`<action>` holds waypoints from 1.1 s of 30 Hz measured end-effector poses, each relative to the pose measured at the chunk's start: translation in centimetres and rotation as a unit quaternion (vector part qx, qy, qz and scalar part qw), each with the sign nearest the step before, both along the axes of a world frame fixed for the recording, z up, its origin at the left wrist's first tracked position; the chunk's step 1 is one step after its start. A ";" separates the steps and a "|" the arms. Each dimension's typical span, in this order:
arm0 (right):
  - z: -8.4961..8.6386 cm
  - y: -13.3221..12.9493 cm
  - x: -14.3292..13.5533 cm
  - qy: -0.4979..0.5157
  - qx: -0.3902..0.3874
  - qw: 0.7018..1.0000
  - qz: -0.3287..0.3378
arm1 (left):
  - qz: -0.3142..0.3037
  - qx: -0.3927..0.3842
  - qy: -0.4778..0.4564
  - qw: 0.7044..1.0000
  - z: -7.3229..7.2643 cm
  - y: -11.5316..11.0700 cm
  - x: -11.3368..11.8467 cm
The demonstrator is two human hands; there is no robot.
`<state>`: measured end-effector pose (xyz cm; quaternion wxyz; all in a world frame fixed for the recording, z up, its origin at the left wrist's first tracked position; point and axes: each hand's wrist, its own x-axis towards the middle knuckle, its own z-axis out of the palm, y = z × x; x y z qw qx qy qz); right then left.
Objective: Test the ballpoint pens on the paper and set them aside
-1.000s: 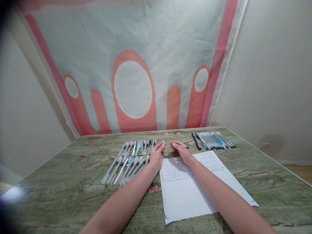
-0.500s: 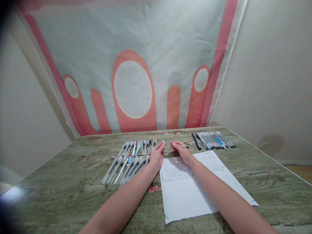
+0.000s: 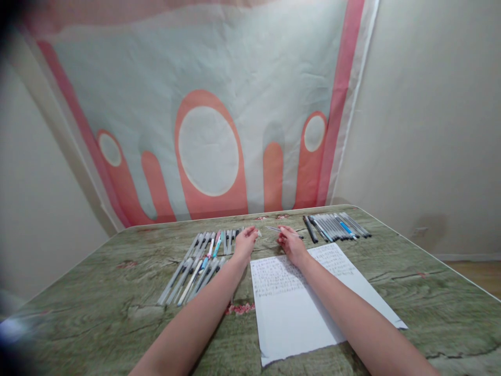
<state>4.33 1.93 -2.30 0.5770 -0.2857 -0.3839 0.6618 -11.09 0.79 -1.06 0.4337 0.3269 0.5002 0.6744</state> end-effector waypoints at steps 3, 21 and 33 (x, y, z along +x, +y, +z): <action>0.1 0.0 0.2 0.009 -0.015 1.000 -0.005 | 0.014 0.024 0.146 0.989 0.7 1.7 -0.9; 0.4 -0.7 -0.4 -0.120 0.085 0.987 -0.059 | -0.040 -0.003 0.022 0.999 0.4 2.2 -0.5; 2.5 -6.1 -2.3 -0.372 0.459 0.806 -0.034 | -0.022 0.022 -0.295 0.955 1.1 -0.4 -2.4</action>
